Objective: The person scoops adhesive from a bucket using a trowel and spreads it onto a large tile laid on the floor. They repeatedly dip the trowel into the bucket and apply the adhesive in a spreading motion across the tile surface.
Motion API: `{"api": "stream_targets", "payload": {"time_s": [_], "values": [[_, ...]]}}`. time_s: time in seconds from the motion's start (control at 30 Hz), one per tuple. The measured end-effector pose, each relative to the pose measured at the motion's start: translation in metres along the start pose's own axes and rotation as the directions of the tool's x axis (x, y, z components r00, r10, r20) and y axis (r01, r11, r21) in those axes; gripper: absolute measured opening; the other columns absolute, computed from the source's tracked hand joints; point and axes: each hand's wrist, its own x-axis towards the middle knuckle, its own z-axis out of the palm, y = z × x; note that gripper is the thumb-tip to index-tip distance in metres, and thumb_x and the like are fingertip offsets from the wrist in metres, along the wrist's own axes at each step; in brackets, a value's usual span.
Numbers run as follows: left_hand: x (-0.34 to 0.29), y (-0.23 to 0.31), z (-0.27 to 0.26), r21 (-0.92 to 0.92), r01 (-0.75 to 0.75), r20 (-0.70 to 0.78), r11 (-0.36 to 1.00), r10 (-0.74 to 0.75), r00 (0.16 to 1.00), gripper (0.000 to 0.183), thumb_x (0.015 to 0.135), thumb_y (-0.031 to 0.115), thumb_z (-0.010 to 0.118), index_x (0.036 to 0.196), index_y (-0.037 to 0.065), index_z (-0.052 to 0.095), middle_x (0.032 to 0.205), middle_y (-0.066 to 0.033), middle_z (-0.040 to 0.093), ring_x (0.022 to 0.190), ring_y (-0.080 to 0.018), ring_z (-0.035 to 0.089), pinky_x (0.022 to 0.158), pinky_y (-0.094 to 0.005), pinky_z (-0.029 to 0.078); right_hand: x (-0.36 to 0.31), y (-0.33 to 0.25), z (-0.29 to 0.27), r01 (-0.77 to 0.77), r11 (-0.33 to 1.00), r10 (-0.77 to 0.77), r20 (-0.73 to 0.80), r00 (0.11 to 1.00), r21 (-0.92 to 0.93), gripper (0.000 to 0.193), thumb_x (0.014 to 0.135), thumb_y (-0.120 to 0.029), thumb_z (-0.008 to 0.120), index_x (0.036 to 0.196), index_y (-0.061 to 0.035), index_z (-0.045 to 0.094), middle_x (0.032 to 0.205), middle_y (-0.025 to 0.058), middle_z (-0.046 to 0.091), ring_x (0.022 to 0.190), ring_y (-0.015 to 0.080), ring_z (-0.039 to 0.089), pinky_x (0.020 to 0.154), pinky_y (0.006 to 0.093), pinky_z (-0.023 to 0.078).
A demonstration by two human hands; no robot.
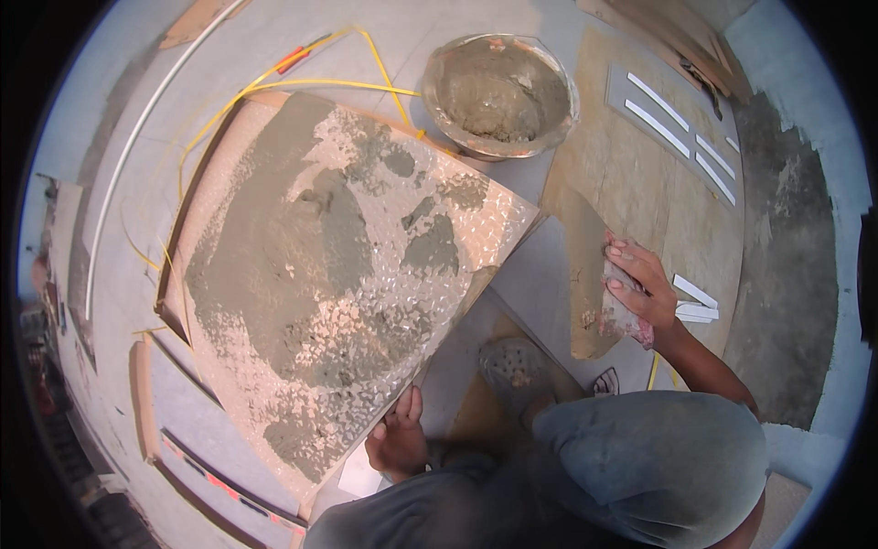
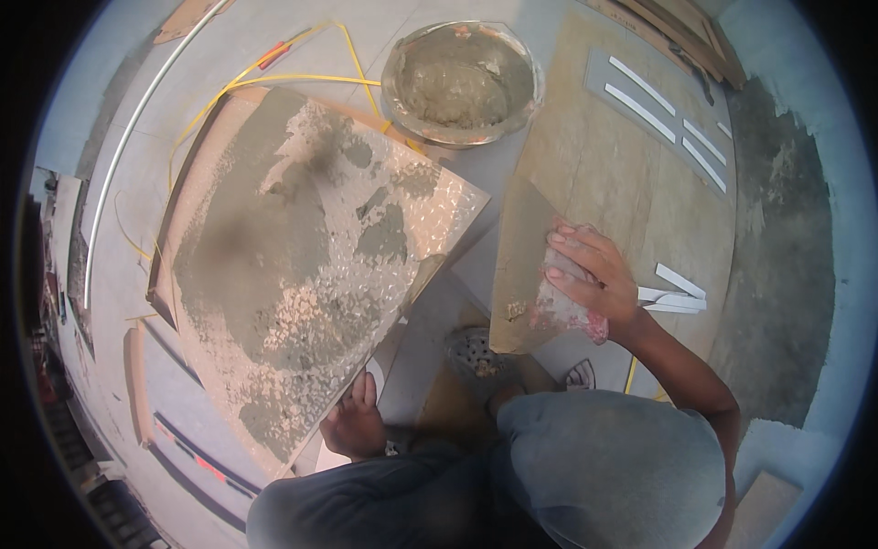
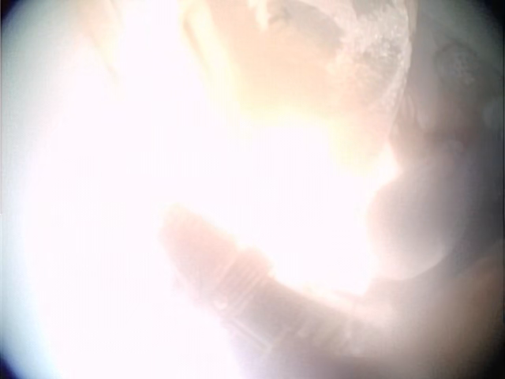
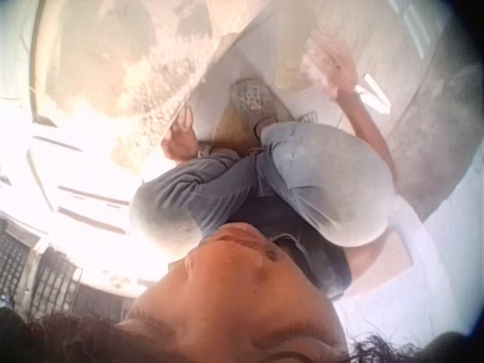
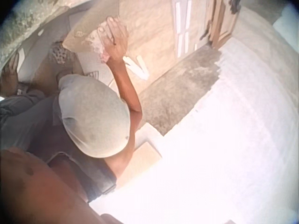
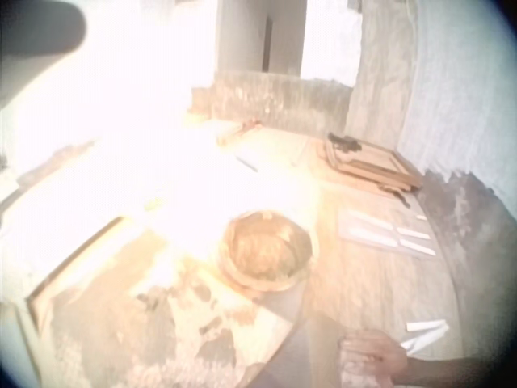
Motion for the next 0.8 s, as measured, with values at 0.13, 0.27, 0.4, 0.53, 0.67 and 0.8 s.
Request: {"api": "stream_targets", "payload": {"time_s": [0.13, 0.27, 0.4, 0.53, 0.67, 0.8], "values": [[0.007, -0.002, 0.003, -0.030, -0.026, -0.049, 0.999, 0.025, 0.999, 0.021, 0.091, 0.025, 0.052, 0.081, 0.010, 0.062, 0.141, -0.0293, 0.044, 0.135, -0.0502, 0.034, 0.116, -0.0575, 0.022, 0.020, -0.024, 0.063, -0.332, 0.055, 0.869, 0.119, 0.480, 0.942, 0.036, 0.091, -0.012, 0.065, 0.124, -0.0070, 0.050, 0.114, 0.0121, 0.062, 0.101, 0.0165, 0.063, 0.077, 0.0337, 0.055], [0.009, -0.008, -0.003, -0.102, -0.033, 0.059, 0.994, 0.039, 0.997, 0.023, 0.091, 0.026, 0.051, 0.079, 0.009, 0.061, 0.141, -0.0315, 0.042, 0.135, -0.0504, 0.033, 0.116, -0.0576, 0.023, 0.039, -0.027, 0.106, -0.203, -0.303, 0.846, 0.360, 0.394, 0.931, 0.032, 0.096, -0.014, 0.059, 0.125, -0.0048, 0.047, 0.112, 0.0069, 0.061, 0.097, 0.0152, 0.064, 0.076, 0.0346, 0.059], [0.010, -0.008, -0.006, -0.239, -0.019, 0.171, 0.971, 0.061, 0.983, 0.052, 0.087, 0.017, 0.047, 0.133, -0.004, 0.036, 0.147, -0.0324, 0.032, 0.139, -0.0503, 0.025, 0.116, -0.0568, 0.024, 0.033, -0.027, 0.113, -0.250, -0.266, 0.844, 0.350, 0.406, 0.931, 0.032, 0.095, -0.012, 0.060, 0.124, -0.0037, 0.048, 0.111, 0.0066, 0.061, 0.096, 0.0150, 0.064, 0.074, 0.0344, 0.058], [0.007, -0.005, -0.005, -0.274, -0.001, 0.131, 0.962, 0.038, 0.991, 0.067, 0.084, 0.015, 0.047, 0.145, -0.006, 0.030, 0.147, -0.0320, 0.032, 0.138, -0.0507, 0.026, 0.116, -0.0571, 0.025, 0.020, -0.029, 0.104, -0.298, -0.281, 0.860, 0.377, 0.344, 0.912, 0.034, 0.093, -0.009, 0.061, 0.123, -0.0006, 0.049, 0.112, 0.0081, 0.061, 0.097, 0.0166, 0.064, 0.075, 0.0356, 0.058], [0.007, -0.002, 0.002, -0.265, 0.017, 0.102, 0.964, 0.011, 0.995, 0.070, 0.081, 0.016, 0.049, 0.146, -0.003, 0.030, 0.145, -0.0307, 0.036, 0.137, -0.0497, 0.030, 0.116, -0.0571, 0.025, 0.004, -0.026, 0.099, -0.359, -0.222, 0.894, 0.336, 0.296, 0.907, 0.037, 0.090, -0.007, 0.065, 0.124, 0.0021, 0.050, 0.113, 0.0106, 0.061, 0.098, 0.0185, 0.064, 0.076, 0.0362, 0.058], [0.008, -0.004, 0.005, -0.242, 0.012, 0.088, 0.970, 0.009, 0.996, 0.071, 0.079, 0.017, 0.051, 0.145, 0.000, 0.033, 0.144, -0.0284, 0.040, 0.135, -0.0483, 0.034, 0.115, -0.0563, 0.028, -0.007, -0.025, 0.090, -0.395, -0.150, 0.925, 0.270, 0.268, 0.907, 0.035, 0.090, -0.005, 0.065, 0.121, 0.0018, 0.053, 0.112, 0.0102, 0.062, 0.097, 0.0173, 0.064, 0.079, 0.0340, 0.054]]}}
